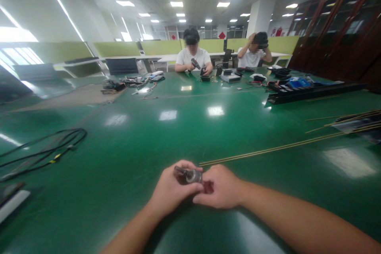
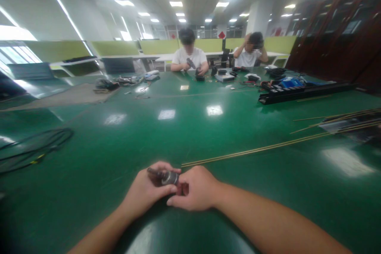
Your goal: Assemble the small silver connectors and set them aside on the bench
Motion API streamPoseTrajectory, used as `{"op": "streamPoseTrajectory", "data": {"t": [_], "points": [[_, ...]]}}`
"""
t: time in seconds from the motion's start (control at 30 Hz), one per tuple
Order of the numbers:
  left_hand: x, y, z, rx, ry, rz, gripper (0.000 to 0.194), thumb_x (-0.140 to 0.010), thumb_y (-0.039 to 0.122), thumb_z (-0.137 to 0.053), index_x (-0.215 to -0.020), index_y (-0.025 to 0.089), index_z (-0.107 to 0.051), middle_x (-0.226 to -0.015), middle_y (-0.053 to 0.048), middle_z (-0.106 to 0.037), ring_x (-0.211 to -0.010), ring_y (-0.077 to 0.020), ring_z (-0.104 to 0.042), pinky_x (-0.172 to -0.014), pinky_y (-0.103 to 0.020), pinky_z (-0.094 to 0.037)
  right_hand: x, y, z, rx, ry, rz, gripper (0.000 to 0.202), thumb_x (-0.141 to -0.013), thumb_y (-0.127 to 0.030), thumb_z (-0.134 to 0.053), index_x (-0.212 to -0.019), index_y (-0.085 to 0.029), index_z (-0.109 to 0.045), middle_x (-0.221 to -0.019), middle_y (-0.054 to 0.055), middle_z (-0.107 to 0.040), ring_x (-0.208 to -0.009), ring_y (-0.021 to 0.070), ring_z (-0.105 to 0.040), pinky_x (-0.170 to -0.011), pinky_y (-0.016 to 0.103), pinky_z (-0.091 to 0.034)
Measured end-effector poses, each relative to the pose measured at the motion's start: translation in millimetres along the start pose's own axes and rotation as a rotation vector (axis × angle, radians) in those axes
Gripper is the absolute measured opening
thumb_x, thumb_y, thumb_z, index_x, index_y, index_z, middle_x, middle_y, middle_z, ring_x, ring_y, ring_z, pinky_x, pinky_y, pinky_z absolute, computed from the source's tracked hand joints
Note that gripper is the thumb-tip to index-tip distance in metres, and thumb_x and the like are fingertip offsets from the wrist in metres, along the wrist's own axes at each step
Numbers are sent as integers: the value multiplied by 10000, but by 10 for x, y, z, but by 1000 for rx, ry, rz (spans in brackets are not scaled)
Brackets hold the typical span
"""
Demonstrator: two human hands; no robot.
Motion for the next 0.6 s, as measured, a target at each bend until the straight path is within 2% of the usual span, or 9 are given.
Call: {"op": "streamPoseTrajectory", "data": {"t": [0.23, 0.4, 0.6], "points": [[9, 12, -34, 14, -22, 3, 373, -604, 267, -858, -928, 163, -706, -945, -58, -772, -871, -219, -712, -804, -295, -547, -10, 7, -13, 53, -24, 8, 379, -783, -401, -741, -540, -171, -563, -502, -42, -534, -480, 86, -504, -512, 213, -307], [7, 3, -8, -36, -8, -49, 384, -655, 311, -837, -995, 166, -735, -974, -60, -770, -915, -236, -713, -851, -323, -553, -4, 2, -14, 50, -38, 5, 365, -784, -396, -744, -545, -171, -583, -498, -43, -542, -476, 86, -505, -517, 213, -317], [0, -40, 56, -142, 100, -129, 426, -680, 268, -813, -1080, 193, -689, -1000, -44, -763, -937, -223, -715, -860, -326, -553, 2, -11, -5, 14, -15, -20, 333, -784, -384, -750, -564, -175, -612, -492, -53, -543, -456, 77, -486, -510, 208, -325]]}}
Point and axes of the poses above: each hand's wrist, its own x-axis away from the middle knuckle, its own z-axis out of the back of the hand, y = z × x, the point moved 3 cm from there along -x, towards the middle knuckle
